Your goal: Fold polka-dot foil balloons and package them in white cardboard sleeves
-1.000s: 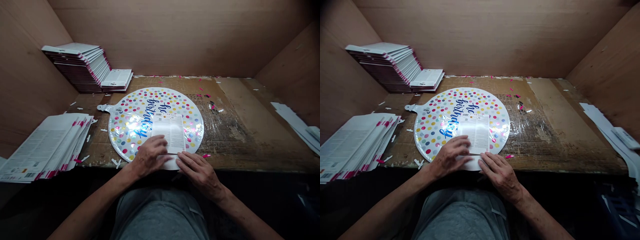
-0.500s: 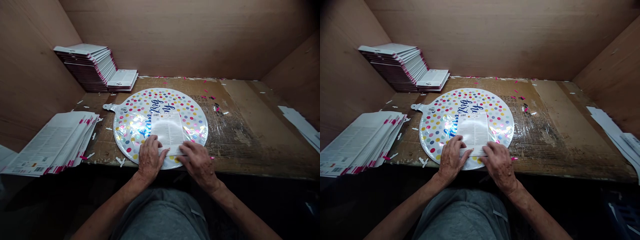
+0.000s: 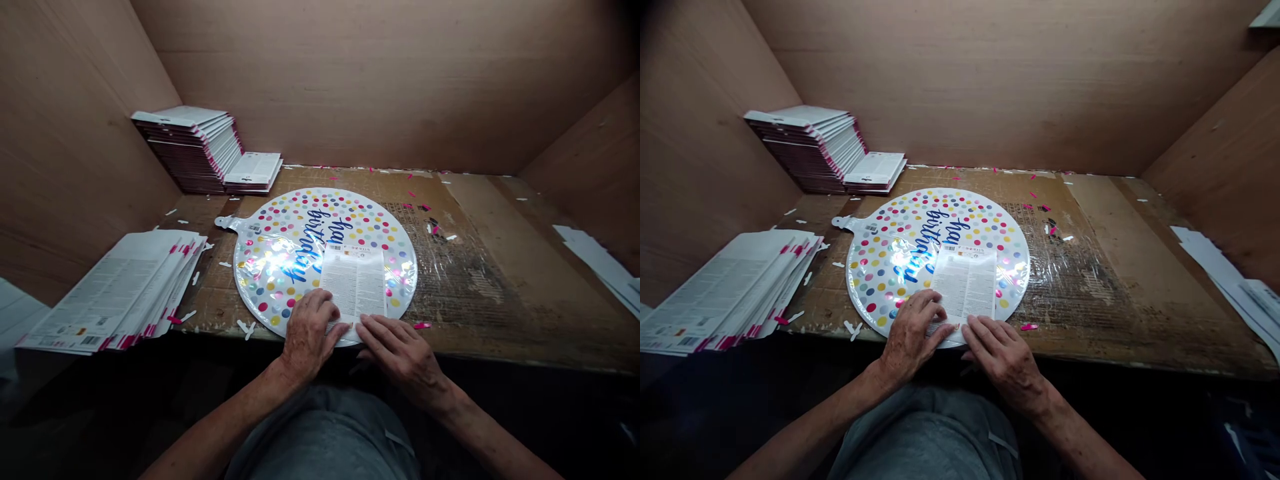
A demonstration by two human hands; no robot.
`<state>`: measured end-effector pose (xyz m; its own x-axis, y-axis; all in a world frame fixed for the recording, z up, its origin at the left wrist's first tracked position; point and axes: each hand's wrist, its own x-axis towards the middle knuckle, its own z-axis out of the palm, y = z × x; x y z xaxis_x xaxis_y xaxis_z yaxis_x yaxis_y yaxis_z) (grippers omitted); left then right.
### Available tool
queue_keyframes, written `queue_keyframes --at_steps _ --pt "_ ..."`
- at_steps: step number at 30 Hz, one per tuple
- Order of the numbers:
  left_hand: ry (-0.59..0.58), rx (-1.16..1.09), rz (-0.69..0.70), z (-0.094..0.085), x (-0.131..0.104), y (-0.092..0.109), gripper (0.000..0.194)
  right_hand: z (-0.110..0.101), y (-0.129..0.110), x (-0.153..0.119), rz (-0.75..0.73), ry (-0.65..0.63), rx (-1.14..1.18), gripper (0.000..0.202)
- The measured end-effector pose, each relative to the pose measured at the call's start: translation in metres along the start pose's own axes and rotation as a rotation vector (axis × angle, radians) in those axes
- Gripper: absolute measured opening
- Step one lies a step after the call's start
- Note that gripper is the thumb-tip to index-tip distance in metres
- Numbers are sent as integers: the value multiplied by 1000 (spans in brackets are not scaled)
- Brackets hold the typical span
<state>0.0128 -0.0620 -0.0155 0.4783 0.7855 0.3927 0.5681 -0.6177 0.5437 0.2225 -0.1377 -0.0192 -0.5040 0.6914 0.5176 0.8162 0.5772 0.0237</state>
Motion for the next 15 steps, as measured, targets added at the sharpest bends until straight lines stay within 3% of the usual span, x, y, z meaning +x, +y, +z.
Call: queue_keyframes --at_steps 3,5,9,12,15 --pt "143 -133 -111 -13 -8 7 19 -5 1 2 16 41 37 26" --pt "180 -259 -310 -23 -9 12 28 -9 3 8 85 123 66 29" --pt "44 -897 -738 -32 8 15 48 2 7 41 136 259 119 33" --pt "78 -1257 -832 -27 29 4 53 23 9 75 136 214 144 23" --pt "256 -1263 -877 -20 44 -14 50 40 10 107 227 140 144 21"
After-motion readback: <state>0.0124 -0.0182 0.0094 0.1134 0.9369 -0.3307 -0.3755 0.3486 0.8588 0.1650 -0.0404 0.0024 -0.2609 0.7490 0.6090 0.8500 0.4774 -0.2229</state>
